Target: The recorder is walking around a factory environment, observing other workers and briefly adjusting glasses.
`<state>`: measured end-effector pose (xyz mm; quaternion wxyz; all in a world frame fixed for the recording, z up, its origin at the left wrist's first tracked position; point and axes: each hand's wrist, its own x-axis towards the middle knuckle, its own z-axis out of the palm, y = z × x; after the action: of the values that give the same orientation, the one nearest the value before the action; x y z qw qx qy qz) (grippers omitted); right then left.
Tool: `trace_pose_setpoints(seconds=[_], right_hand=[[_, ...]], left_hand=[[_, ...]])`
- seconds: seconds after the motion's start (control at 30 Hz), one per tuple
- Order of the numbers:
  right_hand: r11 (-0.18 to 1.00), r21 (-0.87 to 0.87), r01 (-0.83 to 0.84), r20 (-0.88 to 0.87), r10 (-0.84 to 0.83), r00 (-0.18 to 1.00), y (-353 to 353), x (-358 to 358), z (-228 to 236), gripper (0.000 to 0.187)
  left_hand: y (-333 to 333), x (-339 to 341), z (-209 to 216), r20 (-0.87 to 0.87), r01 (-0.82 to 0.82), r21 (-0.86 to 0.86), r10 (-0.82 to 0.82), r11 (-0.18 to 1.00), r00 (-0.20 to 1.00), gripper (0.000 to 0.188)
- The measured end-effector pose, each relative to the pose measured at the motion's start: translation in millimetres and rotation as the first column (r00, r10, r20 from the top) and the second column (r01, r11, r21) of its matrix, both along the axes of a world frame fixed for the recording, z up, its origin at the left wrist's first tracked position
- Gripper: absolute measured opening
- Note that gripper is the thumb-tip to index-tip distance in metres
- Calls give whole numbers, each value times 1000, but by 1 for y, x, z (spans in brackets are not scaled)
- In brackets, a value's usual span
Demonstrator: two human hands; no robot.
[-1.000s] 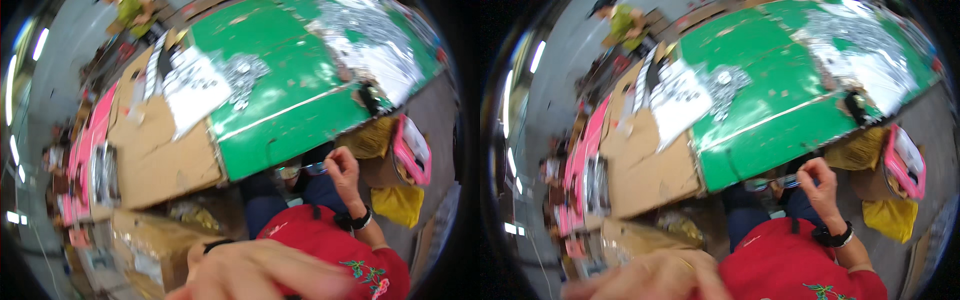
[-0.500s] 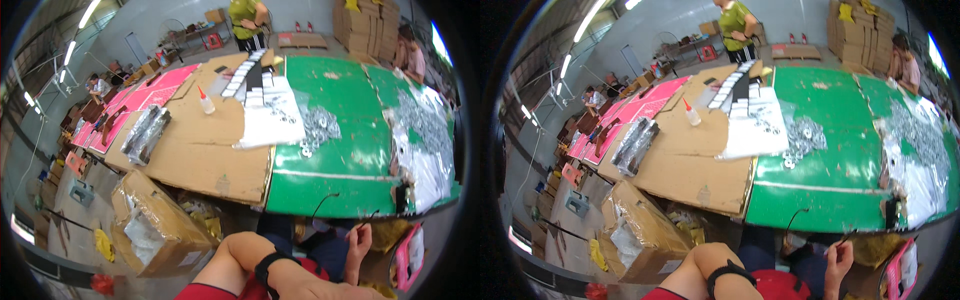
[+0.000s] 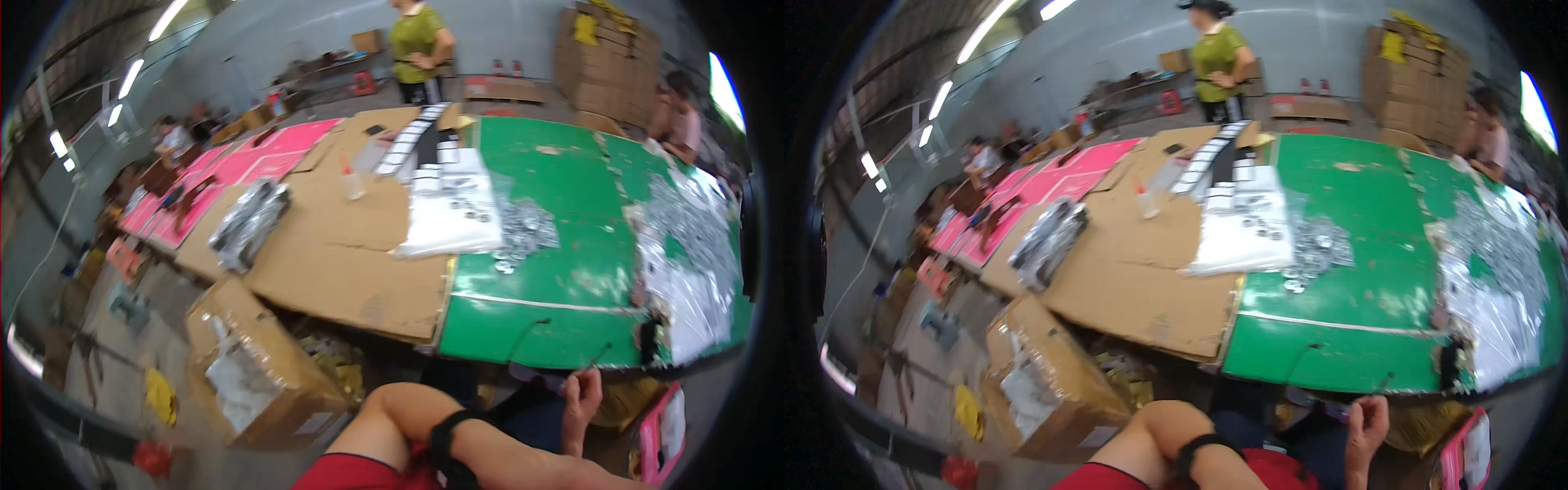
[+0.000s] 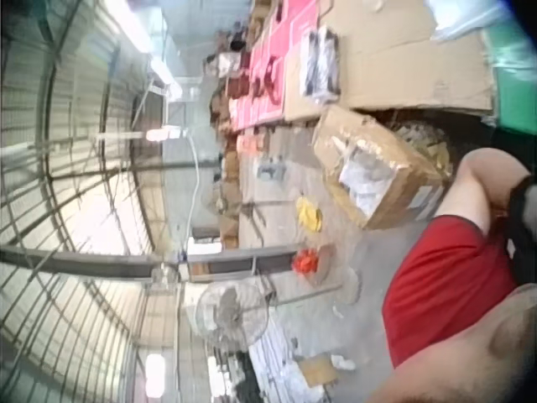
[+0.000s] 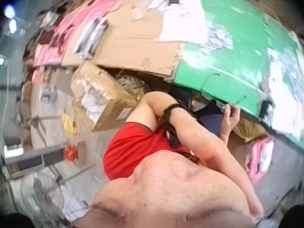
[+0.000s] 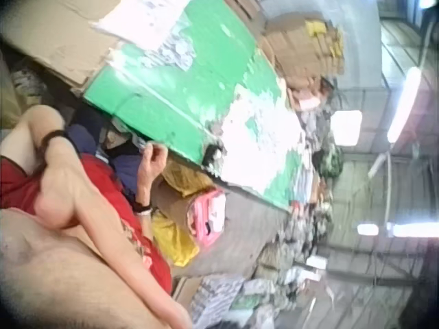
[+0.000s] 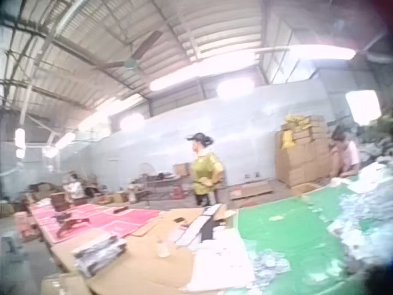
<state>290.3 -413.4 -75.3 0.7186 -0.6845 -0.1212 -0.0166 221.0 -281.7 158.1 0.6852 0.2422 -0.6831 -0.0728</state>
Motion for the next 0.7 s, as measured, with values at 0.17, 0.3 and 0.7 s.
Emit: trace_pose_setpoints(seconds=[0.17,0.3,0.7], right_hand=[[1000,17,-18,88,17,996,9,16,31,11],[985,8,171,83,-171,982,-18,4,76,11],[965,35,-259,460,214,862,24,-5,158,21]], left_hand=[[78,-7,-29,37,-508,267,519,819,854,40],[141,-6,-70,24,-840,505,969,201,246,59],[141,-50,-54,-108,-857,513,994,49,-7,26]])
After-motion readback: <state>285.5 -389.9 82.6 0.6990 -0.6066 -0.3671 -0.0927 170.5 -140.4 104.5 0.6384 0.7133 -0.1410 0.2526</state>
